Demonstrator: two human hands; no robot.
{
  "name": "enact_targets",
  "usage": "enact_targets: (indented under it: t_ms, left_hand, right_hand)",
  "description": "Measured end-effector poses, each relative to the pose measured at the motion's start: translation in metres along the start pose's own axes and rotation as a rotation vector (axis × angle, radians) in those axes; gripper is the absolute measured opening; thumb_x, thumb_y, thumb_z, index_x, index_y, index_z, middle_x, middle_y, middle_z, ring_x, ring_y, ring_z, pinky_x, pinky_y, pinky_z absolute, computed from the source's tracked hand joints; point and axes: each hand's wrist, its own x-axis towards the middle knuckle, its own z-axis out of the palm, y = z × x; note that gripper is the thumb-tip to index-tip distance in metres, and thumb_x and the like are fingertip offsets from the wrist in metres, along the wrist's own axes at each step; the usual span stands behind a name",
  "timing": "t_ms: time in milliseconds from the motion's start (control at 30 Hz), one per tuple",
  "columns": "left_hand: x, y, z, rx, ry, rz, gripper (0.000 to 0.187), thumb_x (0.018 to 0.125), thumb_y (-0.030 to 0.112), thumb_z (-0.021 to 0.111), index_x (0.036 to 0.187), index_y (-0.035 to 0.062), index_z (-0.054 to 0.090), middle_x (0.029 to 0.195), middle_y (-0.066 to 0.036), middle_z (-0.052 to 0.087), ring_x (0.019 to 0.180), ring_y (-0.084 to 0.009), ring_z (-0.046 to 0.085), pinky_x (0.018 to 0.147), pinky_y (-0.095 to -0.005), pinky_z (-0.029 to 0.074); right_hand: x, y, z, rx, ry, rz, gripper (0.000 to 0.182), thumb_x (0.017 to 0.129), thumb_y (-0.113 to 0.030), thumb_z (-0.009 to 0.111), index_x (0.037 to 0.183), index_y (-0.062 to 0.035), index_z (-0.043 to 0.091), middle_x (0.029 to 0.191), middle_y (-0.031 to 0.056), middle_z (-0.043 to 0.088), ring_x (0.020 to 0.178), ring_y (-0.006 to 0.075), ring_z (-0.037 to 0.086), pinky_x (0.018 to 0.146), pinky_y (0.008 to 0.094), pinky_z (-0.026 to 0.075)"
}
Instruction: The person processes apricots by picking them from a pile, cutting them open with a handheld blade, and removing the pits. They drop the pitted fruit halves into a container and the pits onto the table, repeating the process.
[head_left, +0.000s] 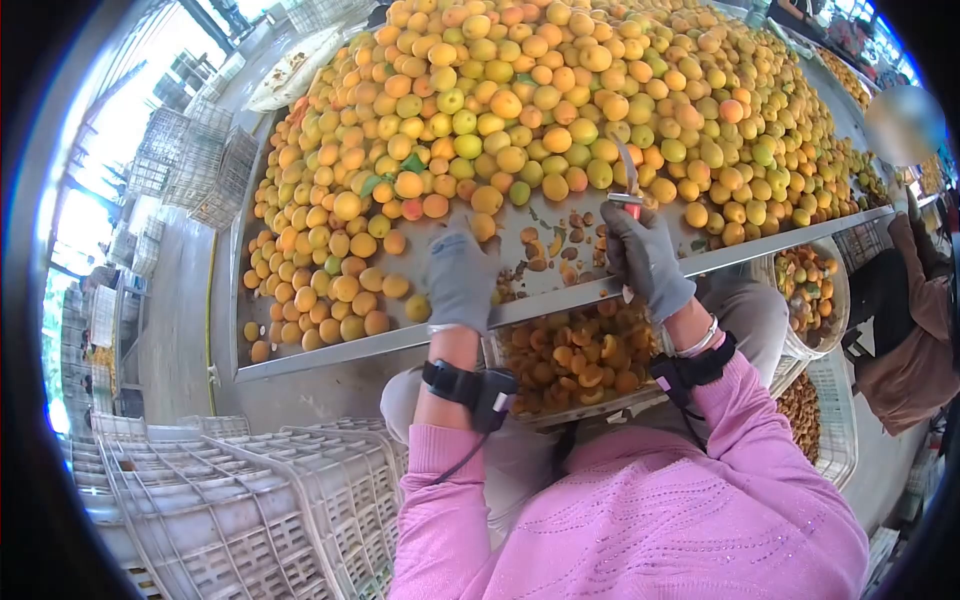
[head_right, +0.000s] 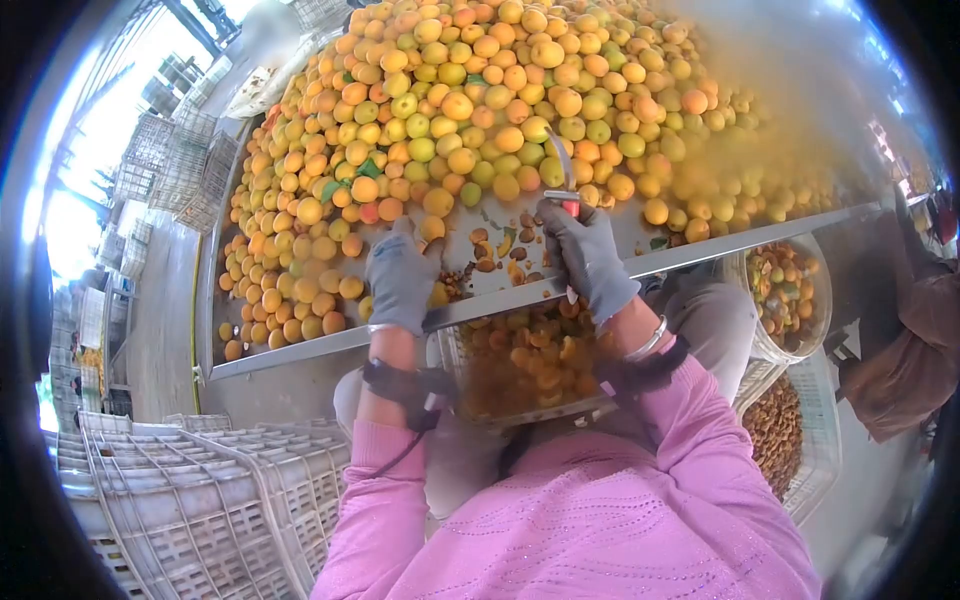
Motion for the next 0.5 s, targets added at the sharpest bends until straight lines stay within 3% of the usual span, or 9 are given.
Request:
enact_targets:
  t_ms: [67, 167, 233, 300, 400, 500]
  left_hand:
    - [0.005, -0.006, 0.005, 0.078, 0.040, -0.023, 0.052, 0.082, 0.037, 0.071, 0.120, 0.0039, 0.060, 0.104, -0.021, 0.068, 0.104, -0.0377, 0.062, 0.084, -0.0476, 0.050]
    - [0.015, -0.011, 0.016, 0.065, -0.051, -0.010, 0.057, 0.083, 0.041, 0.068, 0.126, 0.0057, 0.057, 0.106, -0.021, 0.067, 0.104, -0.0360, 0.063, 0.087, -0.0481, 0.048]
    - [0.021, -0.008, 0.027, 0.178, -0.182, -0.101, 0.058, 0.083, 0.044, 0.066, 0.126, 0.0060, 0.056, 0.106, -0.020, 0.067, 0.103, -0.0357, 0.064, 0.088, -0.0490, 0.047]
    - [0.026, -0.009, 0.032, 0.169, -0.119, -0.046, 0.056, 0.084, 0.045, 0.064, 0.124, 0.0060, 0.056, 0.105, -0.020, 0.068, 0.102, -0.0359, 0.064, 0.087, -0.0488, 0.047]
    - [0.029, -0.004, 0.035, 0.212, -0.178, -0.070, 0.053, 0.083, 0.043, 0.065, 0.120, 0.0055, 0.057, 0.104, -0.020, 0.068, 0.101, -0.0359, 0.064, 0.086, -0.0482, 0.047]
    - [0.027, 0.010, 0.038, 0.068, -0.011, 0.031, 0.050, 0.082, 0.041, 0.066, 0.117, 0.0061, 0.058, 0.106, -0.021, 0.067, 0.101, -0.0355, 0.064, 0.086, -0.0475, 0.048]
  right_hand:
    - [-0.005, -0.002, 0.002, -0.028, -0.017, 0.007, 0.028, 0.092, -0.030, 0.068, 0.078, -0.0100, 0.054, 0.055, -0.0040, 0.046, 0.039, 0.0072, 0.041, 0.037, 0.0227, 0.032]
    - [-0.010, -0.001, 0.003, -0.052, -0.070, -0.001, 0.027, 0.092, -0.029, 0.068, 0.081, -0.0088, 0.055, 0.055, -0.0031, 0.047, 0.040, 0.0071, 0.042, 0.037, 0.0227, 0.031]
    - [-0.013, 0.000, 0.003, -0.021, -0.082, -0.004, 0.025, 0.093, -0.027, 0.067, 0.082, -0.0085, 0.056, 0.055, -0.0035, 0.047, 0.041, 0.0068, 0.041, 0.036, 0.0226, 0.031]
    - [-0.015, 0.002, 0.000, -0.009, -0.106, 0.000, 0.024, 0.094, -0.027, 0.067, 0.082, -0.0083, 0.056, 0.056, -0.0034, 0.047, 0.040, 0.0068, 0.041, 0.036, 0.0226, 0.031]
    - [-0.020, 0.001, -0.001, -0.006, -0.123, 0.008, 0.024, 0.094, -0.027, 0.066, 0.084, -0.0078, 0.056, 0.056, -0.0029, 0.047, 0.041, 0.0068, 0.041, 0.037, 0.0226, 0.031]
    - [-0.022, 0.000, -0.003, -0.033, -0.126, -0.001, 0.024, 0.090, -0.027, 0.070, 0.088, -0.0062, 0.058, 0.058, -0.0026, 0.049, 0.044, 0.0062, 0.043, 0.039, 0.0226, 0.034]
